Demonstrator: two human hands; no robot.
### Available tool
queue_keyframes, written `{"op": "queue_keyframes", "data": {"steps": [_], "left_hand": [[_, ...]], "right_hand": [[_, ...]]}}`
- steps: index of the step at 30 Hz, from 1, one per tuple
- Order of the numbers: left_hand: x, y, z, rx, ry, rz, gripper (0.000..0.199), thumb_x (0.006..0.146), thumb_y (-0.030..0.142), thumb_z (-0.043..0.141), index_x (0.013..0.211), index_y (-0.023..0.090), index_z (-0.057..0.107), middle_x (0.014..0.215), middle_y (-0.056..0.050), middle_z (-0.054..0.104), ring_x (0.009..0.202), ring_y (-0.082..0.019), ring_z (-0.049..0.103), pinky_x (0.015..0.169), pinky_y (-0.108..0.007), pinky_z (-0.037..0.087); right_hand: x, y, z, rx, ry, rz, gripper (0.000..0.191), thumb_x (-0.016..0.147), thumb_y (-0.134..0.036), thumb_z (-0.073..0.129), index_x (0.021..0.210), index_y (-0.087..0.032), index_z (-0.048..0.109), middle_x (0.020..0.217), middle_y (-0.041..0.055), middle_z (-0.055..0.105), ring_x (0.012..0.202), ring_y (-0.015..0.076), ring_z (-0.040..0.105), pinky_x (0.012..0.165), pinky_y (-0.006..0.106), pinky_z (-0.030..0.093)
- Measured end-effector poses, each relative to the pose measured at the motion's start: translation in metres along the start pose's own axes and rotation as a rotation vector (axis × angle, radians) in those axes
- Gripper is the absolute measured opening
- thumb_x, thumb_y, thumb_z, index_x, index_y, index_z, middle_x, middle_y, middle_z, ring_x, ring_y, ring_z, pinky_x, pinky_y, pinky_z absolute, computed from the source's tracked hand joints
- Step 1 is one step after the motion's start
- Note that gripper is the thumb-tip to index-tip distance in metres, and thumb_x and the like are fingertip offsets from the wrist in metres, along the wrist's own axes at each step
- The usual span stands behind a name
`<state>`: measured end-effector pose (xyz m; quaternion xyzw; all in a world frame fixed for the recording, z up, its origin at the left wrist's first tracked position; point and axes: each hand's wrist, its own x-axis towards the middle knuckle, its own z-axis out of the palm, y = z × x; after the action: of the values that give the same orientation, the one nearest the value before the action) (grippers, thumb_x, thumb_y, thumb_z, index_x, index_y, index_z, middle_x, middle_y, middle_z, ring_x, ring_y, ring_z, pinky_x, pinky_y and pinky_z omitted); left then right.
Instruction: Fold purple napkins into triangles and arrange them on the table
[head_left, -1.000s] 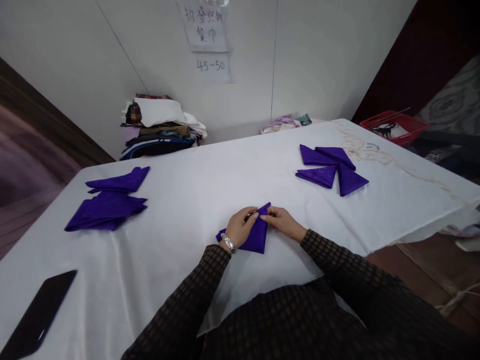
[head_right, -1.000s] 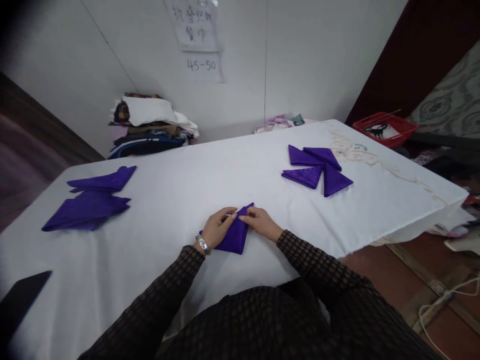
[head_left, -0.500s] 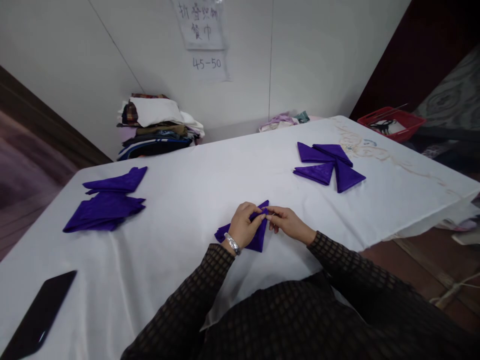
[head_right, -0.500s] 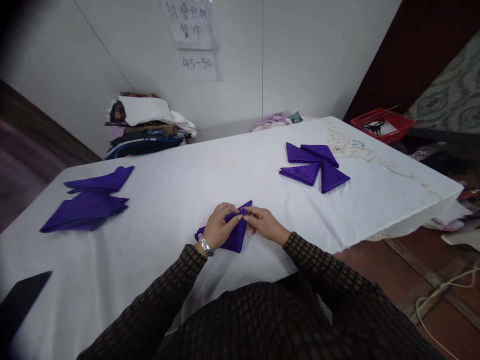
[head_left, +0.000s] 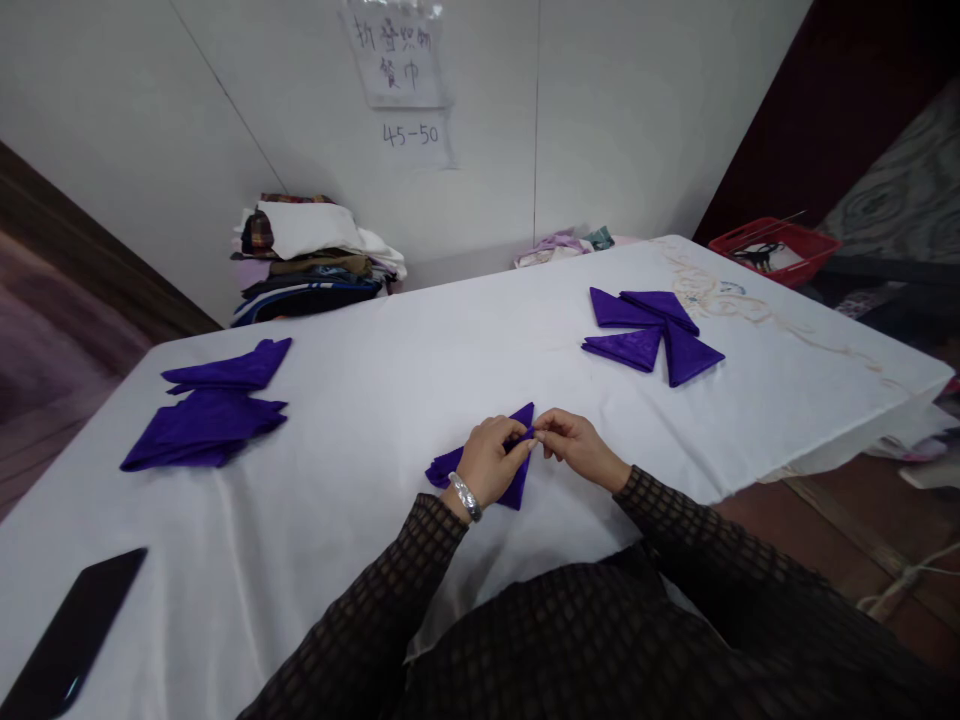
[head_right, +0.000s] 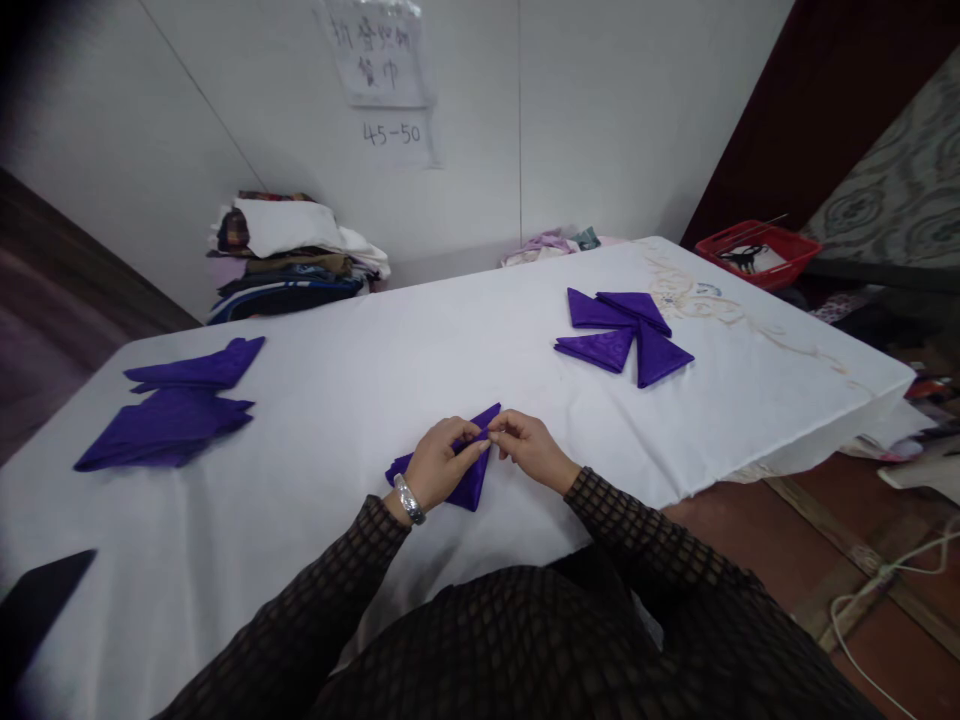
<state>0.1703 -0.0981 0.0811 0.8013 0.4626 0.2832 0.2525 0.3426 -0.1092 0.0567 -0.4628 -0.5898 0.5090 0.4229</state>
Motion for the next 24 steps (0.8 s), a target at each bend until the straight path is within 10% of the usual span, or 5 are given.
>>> {"op": "queue_keyframes", "data": {"steps": [24], "left_hand": [[0.026, -0.012, -0.001, -0.179, -0.299, -0.276, 0.039, 0.08, 0.047, 0.047, 0.057, 0.018, 0.061, 0.048, 0.003, 0.051, 0.048, -0.011, 0.044, 0.048, -0.025, 0.031]], "right_hand": [[-0.009, 0.013, 0.009, -0.037, 0.03, 0.092, 0.023, 0.079, -0.041, 0.055, 0.07, -0.02, 0.048, 0.056, -0.0052, 0.047, 0.05, 0.0097, 0.047, 0.049, 0.022, 0.04]]}}
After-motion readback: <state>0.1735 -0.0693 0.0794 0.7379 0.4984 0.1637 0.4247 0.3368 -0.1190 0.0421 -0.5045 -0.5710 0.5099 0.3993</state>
